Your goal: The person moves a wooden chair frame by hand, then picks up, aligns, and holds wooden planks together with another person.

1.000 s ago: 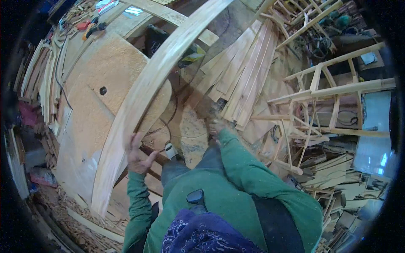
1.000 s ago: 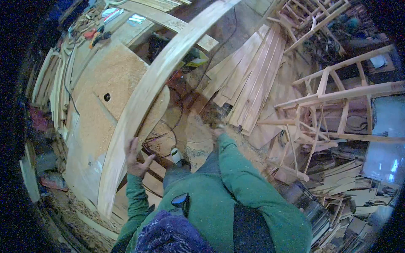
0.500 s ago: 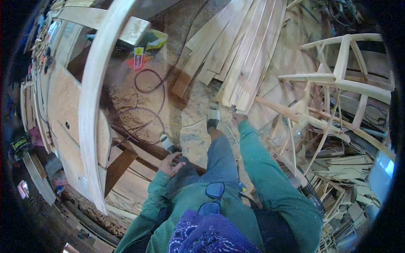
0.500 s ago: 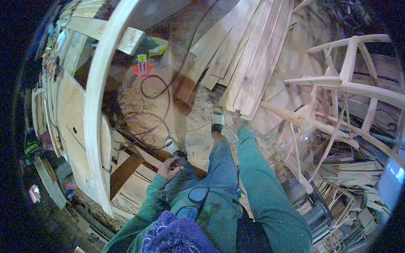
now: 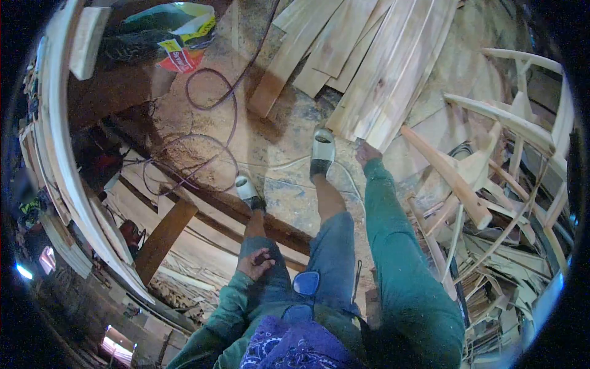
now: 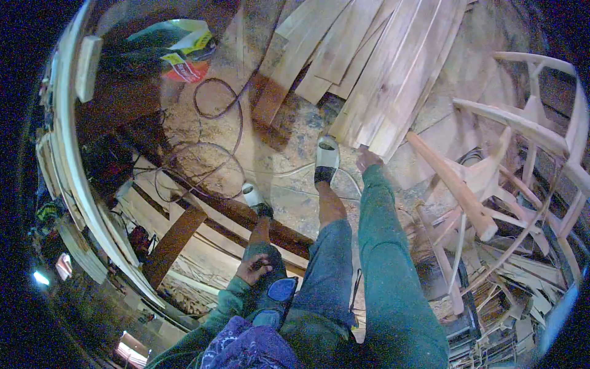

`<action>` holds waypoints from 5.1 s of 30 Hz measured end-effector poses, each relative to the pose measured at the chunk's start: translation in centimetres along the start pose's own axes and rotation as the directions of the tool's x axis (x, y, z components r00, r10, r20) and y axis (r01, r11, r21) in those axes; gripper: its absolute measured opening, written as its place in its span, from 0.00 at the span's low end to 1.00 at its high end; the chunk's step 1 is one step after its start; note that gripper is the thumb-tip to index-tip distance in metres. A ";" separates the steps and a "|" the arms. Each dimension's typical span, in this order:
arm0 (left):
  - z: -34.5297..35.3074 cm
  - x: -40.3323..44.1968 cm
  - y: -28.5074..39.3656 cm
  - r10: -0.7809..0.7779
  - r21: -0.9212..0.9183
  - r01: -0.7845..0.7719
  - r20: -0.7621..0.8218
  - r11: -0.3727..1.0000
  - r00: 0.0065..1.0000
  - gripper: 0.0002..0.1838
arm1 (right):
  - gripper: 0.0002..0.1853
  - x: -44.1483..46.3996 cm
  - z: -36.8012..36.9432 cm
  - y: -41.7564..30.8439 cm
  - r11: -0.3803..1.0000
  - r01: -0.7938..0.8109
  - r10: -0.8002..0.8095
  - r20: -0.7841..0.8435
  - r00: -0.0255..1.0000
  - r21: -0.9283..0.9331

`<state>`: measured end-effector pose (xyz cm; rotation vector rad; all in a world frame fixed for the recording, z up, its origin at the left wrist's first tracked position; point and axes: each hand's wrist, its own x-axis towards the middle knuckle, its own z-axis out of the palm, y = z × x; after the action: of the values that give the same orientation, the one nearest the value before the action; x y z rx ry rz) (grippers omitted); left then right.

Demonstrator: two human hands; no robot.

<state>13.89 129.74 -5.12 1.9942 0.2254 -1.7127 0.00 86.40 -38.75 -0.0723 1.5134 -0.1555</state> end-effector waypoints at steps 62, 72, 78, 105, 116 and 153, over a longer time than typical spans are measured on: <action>12.7 15.9 30.9 0.264 0.109 -0.275 0.109 0.955 0.958 0.37 | 0.14 -31.9 2.5 4.0 0.812 0.409 -0.392 -0.129 0.911 0.416; 13.1 4.1 36.1 0.368 -0.020 -0.376 0.264 0.926 0.892 0.32 | 0.10 -43.6 4.6 6.9 0.914 0.371 -0.372 -0.024 0.928 0.167; 12.2 0.3 36.2 0.542 0.285 -0.600 0.262 0.747 0.799 0.40 | 0.13 -45.6 6.2 6.6 0.950 0.306 -0.312 0.117 0.943 0.066; -20.6 -14.3 6.1 0.443 0.184 -0.537 0.383 0.823 0.810 0.30 | 0.21 -39.0 9.4 4.9 0.741 0.211 0.025 0.341 0.940 -0.638; -18.7 -30.6 0.2 0.540 0.410 -0.545 0.139 0.732 0.830 0.26 | 0.44 -36.3 19.5 5.6 0.820 0.357 -0.129 0.463 0.877 -0.448; -9.0 -41.2 8.1 0.346 0.277 -0.753 -0.936 0.597 -0.070 0.18 | 0.46 -45.2 30.3 -0.1 0.697 0.616 -0.378 0.542 0.750 -0.367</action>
<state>17.26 134.89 37.36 2.0666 0.0152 0.3446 27.97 91.45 7.63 -0.9384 1.0102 -0.1512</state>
